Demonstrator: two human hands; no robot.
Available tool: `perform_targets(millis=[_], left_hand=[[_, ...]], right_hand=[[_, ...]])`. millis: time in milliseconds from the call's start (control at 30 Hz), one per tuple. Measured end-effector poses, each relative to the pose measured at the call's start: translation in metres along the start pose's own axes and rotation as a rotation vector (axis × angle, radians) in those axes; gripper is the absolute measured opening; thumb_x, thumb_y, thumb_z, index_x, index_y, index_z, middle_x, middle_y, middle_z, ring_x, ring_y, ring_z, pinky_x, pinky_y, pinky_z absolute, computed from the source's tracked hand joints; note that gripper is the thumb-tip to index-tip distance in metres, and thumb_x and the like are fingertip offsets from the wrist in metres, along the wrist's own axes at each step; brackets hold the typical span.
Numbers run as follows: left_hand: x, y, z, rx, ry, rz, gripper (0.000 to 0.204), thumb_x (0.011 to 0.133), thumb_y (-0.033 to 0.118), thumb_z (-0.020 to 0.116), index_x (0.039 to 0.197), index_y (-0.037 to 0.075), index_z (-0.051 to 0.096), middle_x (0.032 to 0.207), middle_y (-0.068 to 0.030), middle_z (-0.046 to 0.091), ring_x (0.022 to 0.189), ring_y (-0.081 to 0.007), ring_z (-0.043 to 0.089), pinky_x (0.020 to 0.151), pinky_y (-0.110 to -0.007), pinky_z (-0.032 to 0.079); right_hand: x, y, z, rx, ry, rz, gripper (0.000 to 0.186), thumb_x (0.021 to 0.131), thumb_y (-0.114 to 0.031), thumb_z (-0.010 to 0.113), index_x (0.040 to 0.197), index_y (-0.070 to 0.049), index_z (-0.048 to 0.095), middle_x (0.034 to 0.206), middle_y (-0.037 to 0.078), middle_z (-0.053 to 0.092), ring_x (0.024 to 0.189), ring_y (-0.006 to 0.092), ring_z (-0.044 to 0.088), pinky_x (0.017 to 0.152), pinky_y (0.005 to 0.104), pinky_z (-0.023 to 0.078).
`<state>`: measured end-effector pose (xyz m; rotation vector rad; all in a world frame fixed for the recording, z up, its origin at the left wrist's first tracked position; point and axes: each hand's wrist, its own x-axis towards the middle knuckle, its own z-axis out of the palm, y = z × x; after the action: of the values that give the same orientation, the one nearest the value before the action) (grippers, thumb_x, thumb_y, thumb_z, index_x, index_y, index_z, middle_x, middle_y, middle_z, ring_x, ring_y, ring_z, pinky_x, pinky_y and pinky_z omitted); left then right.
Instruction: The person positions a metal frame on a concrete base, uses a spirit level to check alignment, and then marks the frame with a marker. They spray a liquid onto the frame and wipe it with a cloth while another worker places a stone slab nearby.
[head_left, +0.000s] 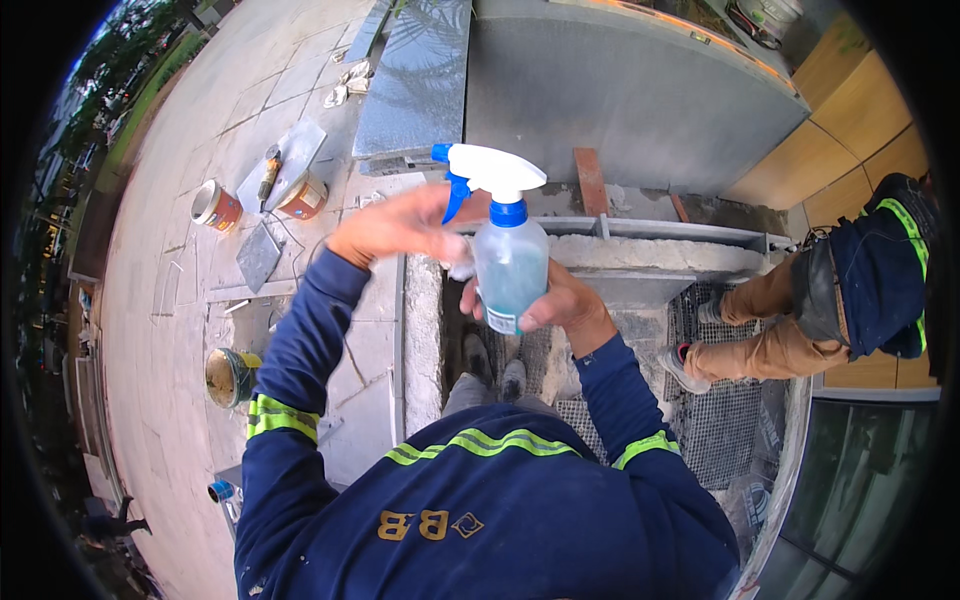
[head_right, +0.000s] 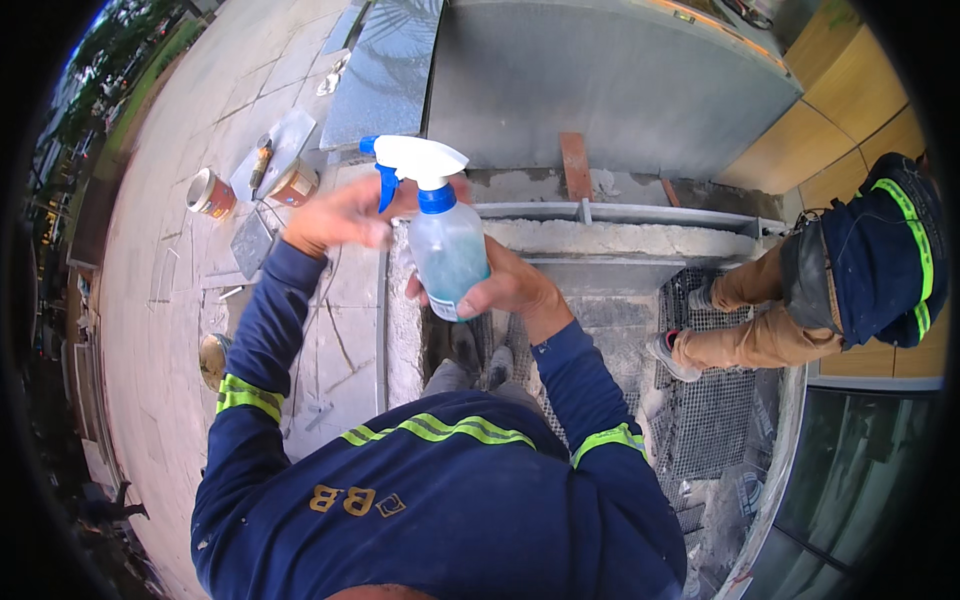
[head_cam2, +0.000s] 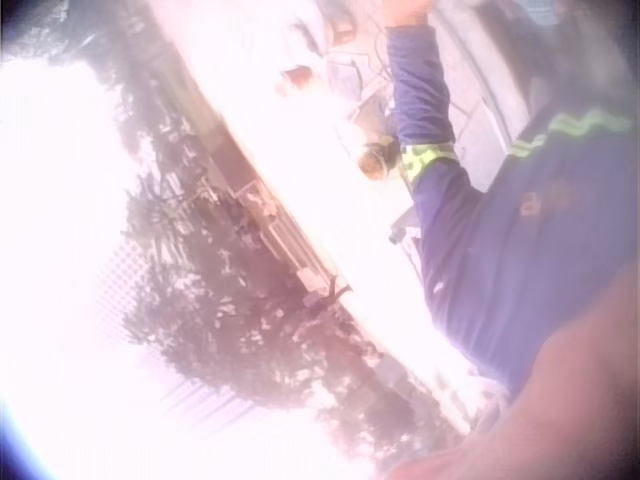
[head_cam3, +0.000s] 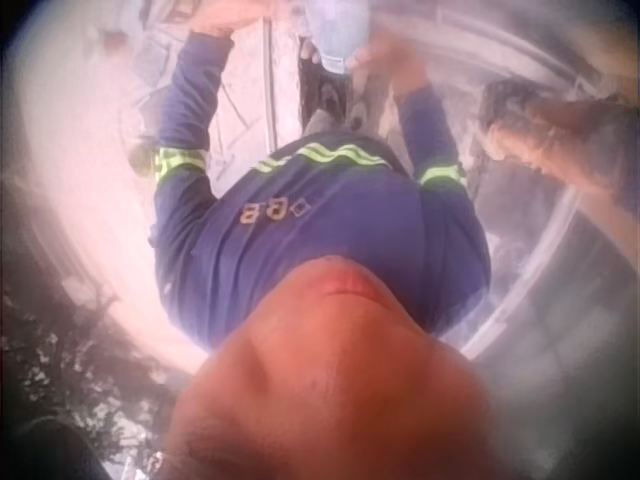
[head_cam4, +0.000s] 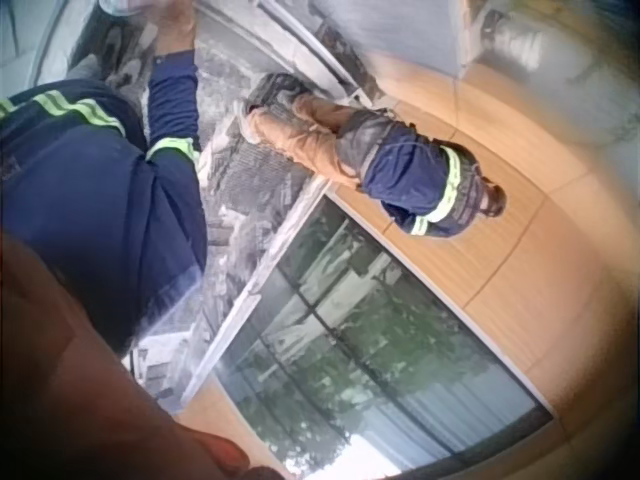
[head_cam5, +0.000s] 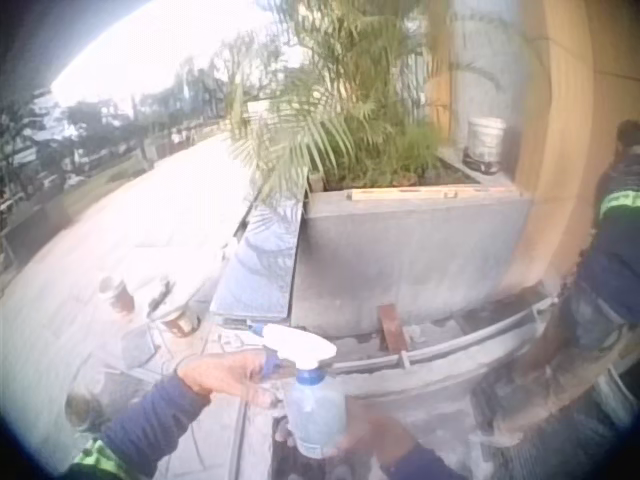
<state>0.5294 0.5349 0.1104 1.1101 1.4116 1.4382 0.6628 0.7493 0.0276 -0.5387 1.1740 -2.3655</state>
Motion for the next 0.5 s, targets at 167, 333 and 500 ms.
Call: perform_targets(millis=[167, 333, 500], left_hand=[[0.038, -0.001, 0.050, -0.485, -0.128, 0.284, 0.063, 0.096, 0.030, 0.075, 0.148, 0.001, 0.053, 0.138, -0.0212, 0.064, 0.134, -0.0356, 0.057, 0.116, -0.046, 0.043], [0.043, 0.007, 0.063, -0.202, 0.349, 0.166, 0.035, 0.105, 0.019, 0.066, 0.134, 0.001, 0.060, 0.108, -0.0092, 0.072, 0.110, -0.0195, 0.066, 0.099, -0.035, 0.054], [0.064, -0.006, 0.064, 0.322, 0.723, 0.135, 0.043, 0.103, 0.027, 0.067, 0.135, -0.001, 0.059, 0.117, -0.0167, 0.072, 0.112, -0.0281, 0.069, 0.096, -0.040, 0.053]], right_hand=[[-0.003, 0.015, -0.008, 0.119, -0.150, 0.025, 0.094, 0.051, -0.023, 0.089, 0.136, 0.004, 0.058, 0.115, 0.027, 0.070, 0.106, 0.0369, 0.070, 0.092, 0.0406, 0.057], [0.003, -0.013, -0.009, -0.165, 0.131, -0.075, 0.088, 0.052, -0.022, 0.088, 0.134, -0.003, 0.061, 0.114, 0.016, 0.071, 0.107, 0.0282, 0.070, 0.095, 0.0398, 0.056], [0.019, -0.014, -0.020, -0.618, 0.557, -0.232, 0.078, 0.067, -0.021, 0.090, 0.136, -0.003, 0.059, 0.116, 0.011, 0.072, 0.111, 0.0211, 0.069, 0.097, 0.0371, 0.054]])
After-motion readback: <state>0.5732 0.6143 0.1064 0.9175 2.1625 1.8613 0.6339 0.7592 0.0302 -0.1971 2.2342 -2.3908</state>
